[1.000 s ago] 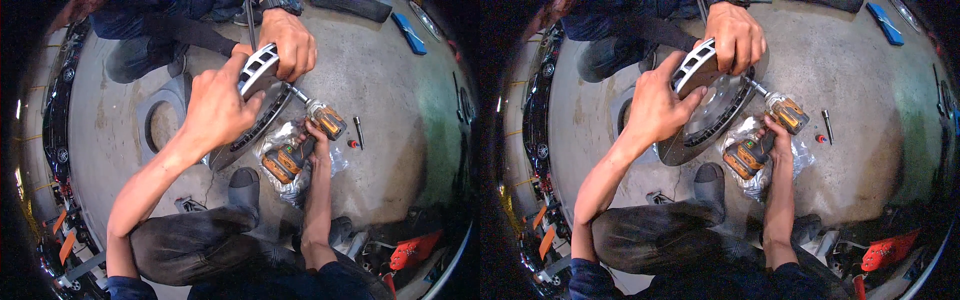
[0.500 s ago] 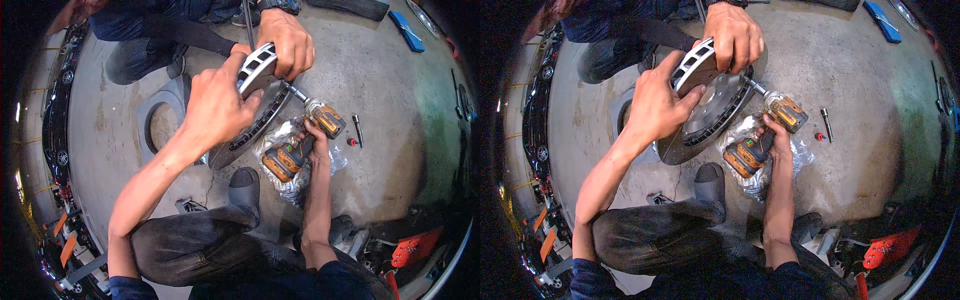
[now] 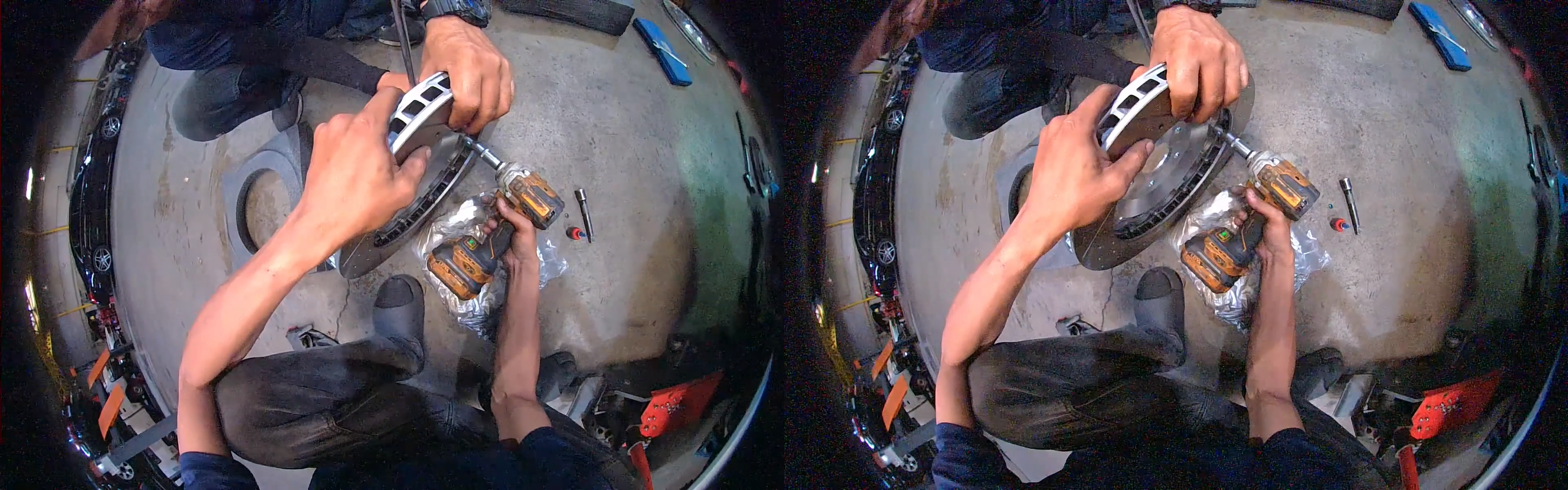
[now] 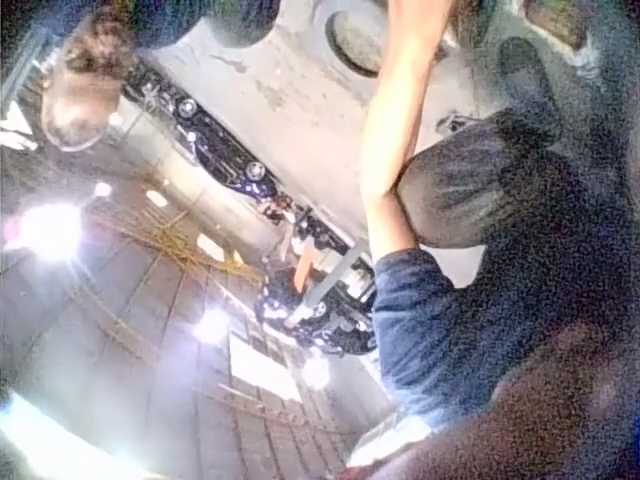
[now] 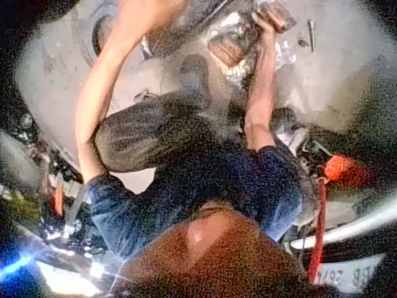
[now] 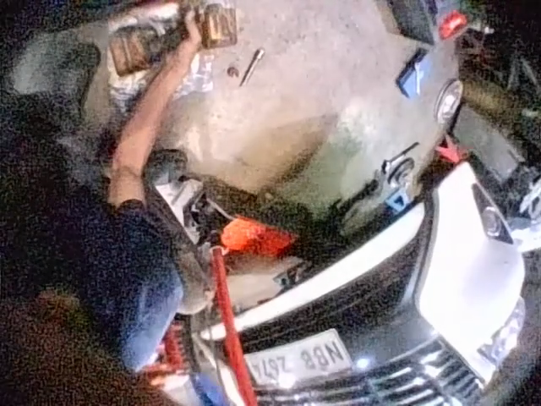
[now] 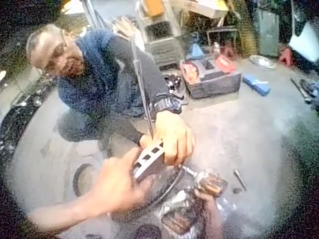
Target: Assembling a multi-piece brake rotor by applying threadlocker and tightening bolts.
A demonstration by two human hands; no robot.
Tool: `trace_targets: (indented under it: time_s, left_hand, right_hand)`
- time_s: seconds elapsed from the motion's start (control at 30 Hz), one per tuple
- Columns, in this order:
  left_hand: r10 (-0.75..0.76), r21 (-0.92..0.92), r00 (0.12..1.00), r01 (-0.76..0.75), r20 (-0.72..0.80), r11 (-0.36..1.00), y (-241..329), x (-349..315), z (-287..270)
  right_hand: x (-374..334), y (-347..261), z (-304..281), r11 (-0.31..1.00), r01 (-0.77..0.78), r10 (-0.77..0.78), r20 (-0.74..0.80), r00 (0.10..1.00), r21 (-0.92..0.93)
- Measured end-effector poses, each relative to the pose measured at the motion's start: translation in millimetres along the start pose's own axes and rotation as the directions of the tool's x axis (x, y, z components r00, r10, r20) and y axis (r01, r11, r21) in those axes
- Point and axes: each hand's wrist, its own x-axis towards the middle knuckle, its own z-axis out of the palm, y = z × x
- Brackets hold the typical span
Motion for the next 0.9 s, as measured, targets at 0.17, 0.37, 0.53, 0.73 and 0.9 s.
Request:
trace_targets:
  time_s: [0.17,0.37,0.53,0.73,0.9]
  left_hand:
    - [-0.048,0.011,0.999,0.047,0.026,0.999,2.0,0.7,-2.0]
    - [-0.081,-0.004,0.997,0.081,0.014,0.997,7.0,3.1,-2.3]
    - [-0.101,-0.020,0.994,0.102,0.030,0.995,7.8,2.8,-4.3]
    - [-0.089,-0.024,0.996,0.089,0.014,0.996,6.2,1.8,-2.5]
    - [-0.142,-0.017,0.988,0.143,0.063,0.990,9.0,1.8,-5.3]
  right_hand:
    - [1.1,2.0,-4.3,1.000,0.009,-0.010,0.037,0.999,0.009]
    - [0.3,2.5,-5.9,1.000,0.010,-0.010,-0.024,1.000,-0.015]
    - [-1.9,1.7,-2.4,0.999,0.013,-0.013,-0.015,1.000,-0.039]
    - [0.3,4.4,-7.0,1.000,0.009,-0.009,-0.012,1.000,-0.026]
    - [-0.5,4.1,-8.8,1.000,-0.017,0.018,-0.018,1.000,0.002]
